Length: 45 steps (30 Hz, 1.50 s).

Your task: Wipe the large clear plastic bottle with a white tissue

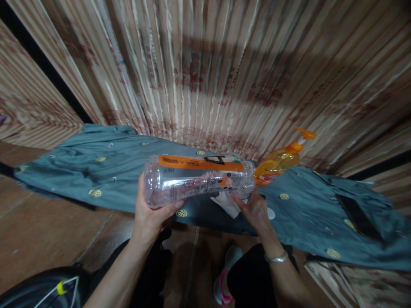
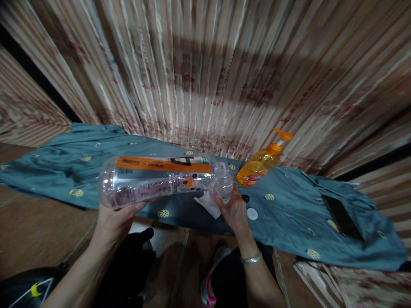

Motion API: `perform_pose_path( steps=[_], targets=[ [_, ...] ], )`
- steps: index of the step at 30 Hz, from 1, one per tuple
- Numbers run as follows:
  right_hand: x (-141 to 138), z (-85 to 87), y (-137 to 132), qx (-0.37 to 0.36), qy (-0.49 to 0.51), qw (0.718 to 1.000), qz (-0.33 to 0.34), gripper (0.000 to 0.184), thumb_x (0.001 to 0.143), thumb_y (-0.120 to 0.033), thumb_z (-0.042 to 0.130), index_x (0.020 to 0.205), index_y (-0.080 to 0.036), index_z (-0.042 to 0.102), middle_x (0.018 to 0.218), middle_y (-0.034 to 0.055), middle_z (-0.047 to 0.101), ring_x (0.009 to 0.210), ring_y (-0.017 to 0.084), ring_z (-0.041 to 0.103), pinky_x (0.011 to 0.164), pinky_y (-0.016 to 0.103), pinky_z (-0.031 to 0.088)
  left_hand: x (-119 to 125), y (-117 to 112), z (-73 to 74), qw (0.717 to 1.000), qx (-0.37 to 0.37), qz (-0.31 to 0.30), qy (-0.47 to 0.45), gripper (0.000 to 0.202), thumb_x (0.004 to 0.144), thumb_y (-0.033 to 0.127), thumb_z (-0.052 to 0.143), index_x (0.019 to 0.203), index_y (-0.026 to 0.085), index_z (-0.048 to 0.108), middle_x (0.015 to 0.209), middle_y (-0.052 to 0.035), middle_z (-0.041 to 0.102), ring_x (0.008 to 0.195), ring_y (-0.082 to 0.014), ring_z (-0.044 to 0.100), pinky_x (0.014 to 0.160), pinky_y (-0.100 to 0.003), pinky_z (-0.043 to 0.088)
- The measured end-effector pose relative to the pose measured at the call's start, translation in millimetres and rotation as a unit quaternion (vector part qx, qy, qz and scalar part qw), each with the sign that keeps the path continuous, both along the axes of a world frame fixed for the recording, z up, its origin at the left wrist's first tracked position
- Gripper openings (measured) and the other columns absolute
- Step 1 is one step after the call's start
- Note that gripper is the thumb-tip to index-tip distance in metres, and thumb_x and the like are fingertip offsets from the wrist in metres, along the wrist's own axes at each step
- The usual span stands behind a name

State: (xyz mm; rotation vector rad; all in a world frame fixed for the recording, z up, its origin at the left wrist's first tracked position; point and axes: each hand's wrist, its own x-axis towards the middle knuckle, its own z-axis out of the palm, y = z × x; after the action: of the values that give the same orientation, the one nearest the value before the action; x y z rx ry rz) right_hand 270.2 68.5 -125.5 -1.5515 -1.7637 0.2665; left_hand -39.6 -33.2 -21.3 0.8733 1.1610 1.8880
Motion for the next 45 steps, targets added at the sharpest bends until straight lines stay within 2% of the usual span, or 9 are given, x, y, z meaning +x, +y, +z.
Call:
perform_pose_path(
  steps=[6, 13, 18, 23, 31, 36, 45],
  targets=[
    [0.8, -2.1, 0.9, 0.0, -0.012, 1.0, -0.011, 0.071, 0.098, -0.057, 0.073, 0.157, -0.019, 0.064, 0.12, 0.0226, 0.088, 0.109, 0.043, 0.084, 0.097, 0.069, 0.07, 2.7, -0.6, 2.1, 1.0, 0.008, 0.007, 0.006, 0.101, 0.056, 0.03, 0.114, 0.148, 0.026, 0.072, 0.144, -0.0122, 0.08, 0.111, -0.0304, 0.085, 0.091, -0.037, 0.073],
    [-2.1, 1.5, -0.1, -0.011, -0.005, 1.0, -0.015, 0.069, 0.097, -0.059, 0.07, 0.152, -0.018, 0.066, 0.123, 0.0235, 0.087, 0.111, 0.043, 0.084, 0.099, 0.068, 0.07, -4.7, 1.4, -3.2, 1.0, 0.006, -0.012, 0.007, 0.107, 0.054, 0.027, 0.114, 0.151, 0.026, 0.07, 0.148, -0.0135, 0.079, 0.122, -0.0343, 0.084, 0.097, -0.039, 0.073],
    [-2.0, 1.5, -0.3, -0.021, -0.008, 1.0, -0.021, 0.068, 0.096, -0.061, 0.069, 0.149, -0.017, 0.067, 0.122, 0.0242, 0.087, 0.111, 0.043, 0.085, 0.1, 0.067, 0.07, -4.7, 1.2, -5.2, 1.0, 0.01, -0.014, 0.013, 0.103, 0.056, 0.027, 0.113, 0.15, 0.028, 0.071, 0.146, -0.012, 0.08, 0.113, -0.0318, 0.086, 0.094, -0.039, 0.074],
    [-1.1, -1.6, 0.6, -0.007, -0.008, 1.0, -0.022, 0.072, 0.096, -0.06, 0.07, 0.155, -0.018, 0.064, 0.125, 0.0246, 0.087, 0.113, 0.044, 0.084, 0.1, 0.07, 0.068, -5.6, 0.9, -5.9, 1.0, 0.015, -0.012, 0.012, 0.102, 0.057, 0.025, 0.113, 0.151, 0.027, 0.072, 0.141, -0.0111, 0.082, 0.105, -0.0293, 0.087, 0.09, -0.038, 0.075],
    [-0.9, -4.2, 1.0, -0.001, -0.009, 1.0, -0.019, 0.069, 0.097, -0.058, 0.072, 0.154, -0.019, 0.065, 0.125, 0.0241, 0.087, 0.114, 0.043, 0.084, 0.102, 0.07, 0.068, -0.2, -0.2, -2.9, 1.0, 0.011, 0.008, 0.005, 0.105, 0.056, 0.031, 0.114, 0.152, 0.027, 0.072, 0.144, -0.0123, 0.081, 0.11, -0.0298, 0.086, 0.089, -0.036, 0.074],
    [1.0, -2.9, 1.6, 0.0, -0.02, 1.0, -0.013, 0.073, 0.098, -0.06, 0.071, 0.156, -0.017, 0.064, 0.131, 0.0269, 0.086, 0.116, 0.045, 0.084, 0.103, 0.072, 0.067, -5.2, 0.2, -5.8, 1.0, 0.013, -0.022, 0.016, 0.105, 0.057, 0.029, 0.113, 0.152, 0.028, 0.07, 0.147, -0.0129, 0.079, 0.102, -0.0288, 0.088, 0.086, -0.037, 0.075],
    [-3.0, 5.1, -1.0, -0.019, -0.008, 1.0, -0.019, 0.076, 0.097, -0.06, 0.07, 0.159, -0.017, 0.062, 0.127, 0.0248, 0.087, 0.112, 0.043, 0.085, 0.099, 0.067, 0.069, -0.7, -0.1, -4.7, 1.0, 0.01, -0.002, 0.008, 0.105, 0.058, 0.032, 0.113, 0.153, 0.027, 0.069, 0.154, -0.0148, 0.076, 0.115, -0.0329, 0.086, 0.094, -0.041, 0.075]
  ],
)
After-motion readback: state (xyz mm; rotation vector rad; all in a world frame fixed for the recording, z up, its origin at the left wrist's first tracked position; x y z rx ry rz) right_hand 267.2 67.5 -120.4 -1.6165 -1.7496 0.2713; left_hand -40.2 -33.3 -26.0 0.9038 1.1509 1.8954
